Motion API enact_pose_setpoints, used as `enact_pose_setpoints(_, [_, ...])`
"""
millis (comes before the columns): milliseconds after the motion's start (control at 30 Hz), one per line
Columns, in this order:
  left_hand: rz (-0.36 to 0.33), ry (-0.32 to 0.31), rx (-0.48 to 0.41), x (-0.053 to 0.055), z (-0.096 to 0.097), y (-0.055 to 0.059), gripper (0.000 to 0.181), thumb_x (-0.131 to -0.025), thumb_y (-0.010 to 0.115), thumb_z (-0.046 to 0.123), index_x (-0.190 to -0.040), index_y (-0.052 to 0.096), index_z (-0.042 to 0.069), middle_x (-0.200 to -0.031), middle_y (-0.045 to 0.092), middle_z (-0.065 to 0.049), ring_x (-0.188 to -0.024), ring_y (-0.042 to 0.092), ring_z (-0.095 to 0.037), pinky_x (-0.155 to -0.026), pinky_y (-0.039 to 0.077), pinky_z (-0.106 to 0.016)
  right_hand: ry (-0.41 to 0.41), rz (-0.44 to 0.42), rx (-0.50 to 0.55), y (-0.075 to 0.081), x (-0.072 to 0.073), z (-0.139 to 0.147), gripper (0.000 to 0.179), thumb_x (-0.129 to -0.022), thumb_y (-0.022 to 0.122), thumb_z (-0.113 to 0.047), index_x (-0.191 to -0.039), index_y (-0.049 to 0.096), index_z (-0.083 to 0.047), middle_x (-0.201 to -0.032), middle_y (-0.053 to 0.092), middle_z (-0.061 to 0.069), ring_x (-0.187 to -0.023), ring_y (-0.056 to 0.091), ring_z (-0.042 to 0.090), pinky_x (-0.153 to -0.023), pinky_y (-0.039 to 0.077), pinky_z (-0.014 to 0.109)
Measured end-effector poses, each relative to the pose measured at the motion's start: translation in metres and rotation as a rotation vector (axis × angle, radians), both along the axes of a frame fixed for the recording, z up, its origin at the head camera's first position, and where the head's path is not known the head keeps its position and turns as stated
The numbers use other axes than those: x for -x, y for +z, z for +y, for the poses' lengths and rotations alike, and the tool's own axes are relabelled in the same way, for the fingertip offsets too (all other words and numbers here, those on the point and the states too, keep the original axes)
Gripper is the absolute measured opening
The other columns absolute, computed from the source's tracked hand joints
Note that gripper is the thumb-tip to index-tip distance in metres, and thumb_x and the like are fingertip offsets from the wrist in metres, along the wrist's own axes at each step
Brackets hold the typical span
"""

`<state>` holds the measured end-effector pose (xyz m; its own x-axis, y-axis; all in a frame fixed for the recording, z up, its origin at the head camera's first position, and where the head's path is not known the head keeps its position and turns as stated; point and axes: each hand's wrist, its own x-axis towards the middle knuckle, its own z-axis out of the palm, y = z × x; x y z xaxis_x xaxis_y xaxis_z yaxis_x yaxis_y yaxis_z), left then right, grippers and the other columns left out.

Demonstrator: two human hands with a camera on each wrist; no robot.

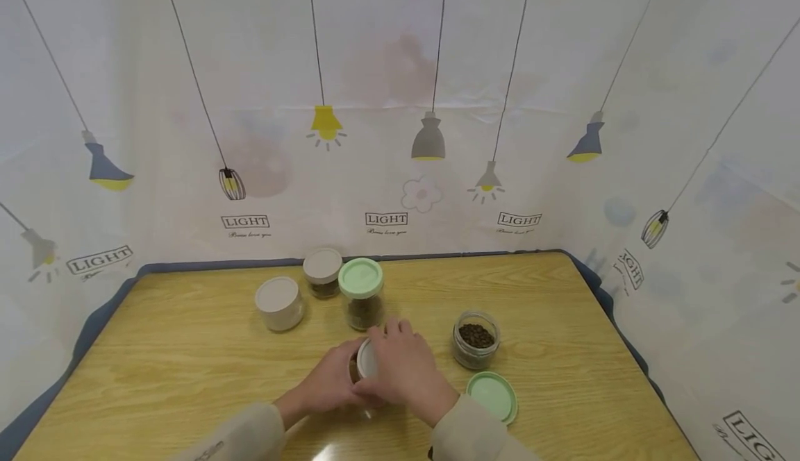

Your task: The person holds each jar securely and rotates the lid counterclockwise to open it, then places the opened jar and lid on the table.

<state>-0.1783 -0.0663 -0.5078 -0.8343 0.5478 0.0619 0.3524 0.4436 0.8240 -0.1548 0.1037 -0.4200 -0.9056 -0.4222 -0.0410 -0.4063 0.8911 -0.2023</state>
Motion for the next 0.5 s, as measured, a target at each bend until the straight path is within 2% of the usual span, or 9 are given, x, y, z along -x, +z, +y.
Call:
enact_pose_setpoints(267, [-0.027, 0.018, 0.020, -0.0019, 0.0021, -0.0030, 0.090, -0.066, 0.086, 0.051, -0.140, 0.048, 0.017, -0.125, 0.061, 0.004, -0.110, 0.059, -0.011, -0.095, 0.049, -0.030, 0.114, -0.035, 0.003, 0.0050, 0.0011, 0.0039, 0.081, -0.066, 0.085, -0.047, -0.130, 0.054, -0.010, -0.122, 0.058, 0.008, -0.112, 0.053, 0.026, -0.083, 0.051, 0.046])
enact_pose_setpoints(500, [-0.063, 0.034, 0.018, -0.0039, 0.0019, -0.0008, 0.092, -0.066, 0.084, 0.055, -0.140, 0.046, 0.016, -0.126, 0.060, 0.004, -0.111, 0.059, -0.010, -0.096, 0.048, -0.031, 0.219, -0.039, 0.032, 0.0073, 0.0022, 0.0079, 0.074, -0.067, 0.089, -0.030, -0.131, 0.054, -0.017, -0.130, 0.056, 0.004, -0.121, 0.051, 0.026, -0.087, 0.050, 0.048])
